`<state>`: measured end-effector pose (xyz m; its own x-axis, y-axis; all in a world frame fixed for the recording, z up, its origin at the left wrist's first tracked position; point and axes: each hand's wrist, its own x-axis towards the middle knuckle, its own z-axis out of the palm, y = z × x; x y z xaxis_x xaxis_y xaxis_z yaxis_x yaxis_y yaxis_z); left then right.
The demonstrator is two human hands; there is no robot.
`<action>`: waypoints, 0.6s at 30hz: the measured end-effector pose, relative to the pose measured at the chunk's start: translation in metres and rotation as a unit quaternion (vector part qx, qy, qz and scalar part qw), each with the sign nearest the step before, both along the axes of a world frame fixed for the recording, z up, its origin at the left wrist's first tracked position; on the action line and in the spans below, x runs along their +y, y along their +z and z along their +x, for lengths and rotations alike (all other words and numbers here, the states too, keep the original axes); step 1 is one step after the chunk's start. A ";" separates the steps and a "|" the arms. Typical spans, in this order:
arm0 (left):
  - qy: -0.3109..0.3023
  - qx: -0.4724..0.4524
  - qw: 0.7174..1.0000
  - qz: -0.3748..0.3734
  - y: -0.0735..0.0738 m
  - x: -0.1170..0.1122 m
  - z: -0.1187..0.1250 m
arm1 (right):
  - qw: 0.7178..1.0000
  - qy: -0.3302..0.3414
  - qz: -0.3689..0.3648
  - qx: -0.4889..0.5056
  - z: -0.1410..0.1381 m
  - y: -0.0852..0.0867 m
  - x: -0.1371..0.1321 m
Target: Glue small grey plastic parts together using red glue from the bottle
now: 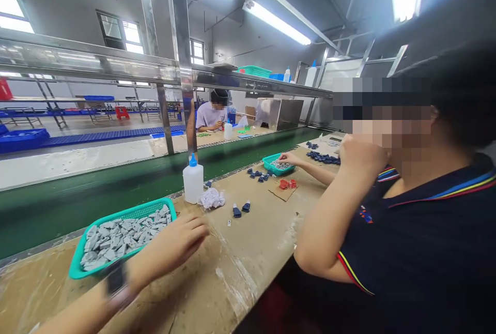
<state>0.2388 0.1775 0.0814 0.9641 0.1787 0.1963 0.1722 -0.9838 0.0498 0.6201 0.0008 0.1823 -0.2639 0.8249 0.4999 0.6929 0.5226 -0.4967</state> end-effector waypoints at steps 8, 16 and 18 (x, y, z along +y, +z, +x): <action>0.036 0.108 0.993 0.003 -0.052 0.042 0.161 | 0.926 -0.096 0.136 0.337 -0.001 0.031 -0.027; 0.091 -0.012 0.988 -0.123 -0.016 0.036 0.102 | 0.656 -0.192 0.127 0.719 -0.171 -0.060 -0.029; 0.096 -0.063 0.979 -0.168 0.002 0.023 0.054 | 0.691 -0.171 0.027 0.702 -0.240 -0.123 -0.039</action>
<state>0.2930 0.2002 0.0839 0.8781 0.4300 0.2098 0.3249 -0.8578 0.3984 0.3802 -0.0387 0.0596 0.7178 0.6891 0.0993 -0.3632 0.4923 -0.7910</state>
